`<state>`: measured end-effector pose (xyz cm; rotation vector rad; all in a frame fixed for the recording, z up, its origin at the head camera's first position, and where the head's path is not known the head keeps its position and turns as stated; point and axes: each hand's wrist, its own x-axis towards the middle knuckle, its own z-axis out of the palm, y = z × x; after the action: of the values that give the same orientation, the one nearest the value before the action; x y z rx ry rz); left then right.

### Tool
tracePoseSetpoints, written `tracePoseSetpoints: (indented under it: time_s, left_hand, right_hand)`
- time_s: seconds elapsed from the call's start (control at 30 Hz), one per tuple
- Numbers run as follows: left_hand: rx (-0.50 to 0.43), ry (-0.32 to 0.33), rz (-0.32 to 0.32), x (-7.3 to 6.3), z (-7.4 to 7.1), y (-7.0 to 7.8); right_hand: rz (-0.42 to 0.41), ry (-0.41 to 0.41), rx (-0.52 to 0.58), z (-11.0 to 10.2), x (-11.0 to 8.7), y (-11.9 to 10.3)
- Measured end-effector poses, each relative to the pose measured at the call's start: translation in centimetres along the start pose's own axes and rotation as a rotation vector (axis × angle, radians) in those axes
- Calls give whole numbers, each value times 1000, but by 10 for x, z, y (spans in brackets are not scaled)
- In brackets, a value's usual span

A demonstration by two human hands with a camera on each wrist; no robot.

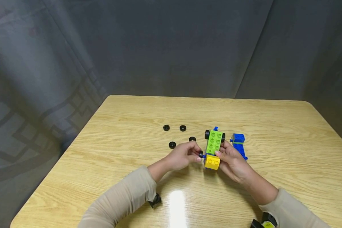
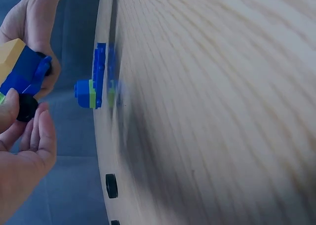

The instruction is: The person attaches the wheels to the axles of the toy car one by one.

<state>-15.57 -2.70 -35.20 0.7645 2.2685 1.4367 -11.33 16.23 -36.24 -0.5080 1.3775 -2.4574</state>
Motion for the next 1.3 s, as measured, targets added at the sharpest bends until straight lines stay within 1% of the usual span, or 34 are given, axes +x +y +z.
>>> tracePoseSetpoints:
  time_s: [0.07,0.13,0.3,0.47,0.53,0.6,0.63,0.7,0.87,0.9,0.97,1.13,1.2,1.3]
  left_hand:
    - [1,9,8,0,1,1]
    - [5,21,11,-4,0,10]
    - [3,39,47,-13,-4,32]
    - [-15,56,60,-4,0,15]
    - [-3,62,56,-1,2,7]
    - [5,58,64,0,3,6]
    - [5,55,68,-1,3,7]
    - [0,49,82,-4,3,14]
    - [-42,58,137,-10,-2,32]
    - [-46,60,135,-9,-2,32]
    - [-51,55,114,-7,-2,27]
    - [-74,33,52,2,1,7]
    - [-102,27,48,3,0,3]
    - [-153,16,24,3,-1,-1]
  right_hand:
    - [-14,-11,24,2,1,-1]
    - [-30,-28,54,4,2,-1]
    - [-70,-81,126,6,3,-3]
    - [-95,-112,165,5,4,-2]
    - [-98,-116,168,5,4,-1]
    - [-91,-120,159,5,4,-1]
    - [-87,-124,154,5,4,-1]
    - [-91,-134,138,6,4,-1]
    - [-134,-131,141,8,8,-3]
    - [-134,-128,148,8,8,-3]
    - [-122,-126,157,7,8,-3]
    - [-89,-109,145,5,8,-1]
    - [-80,-89,139,5,8,0]
    - [-62,-58,138,4,7,1]
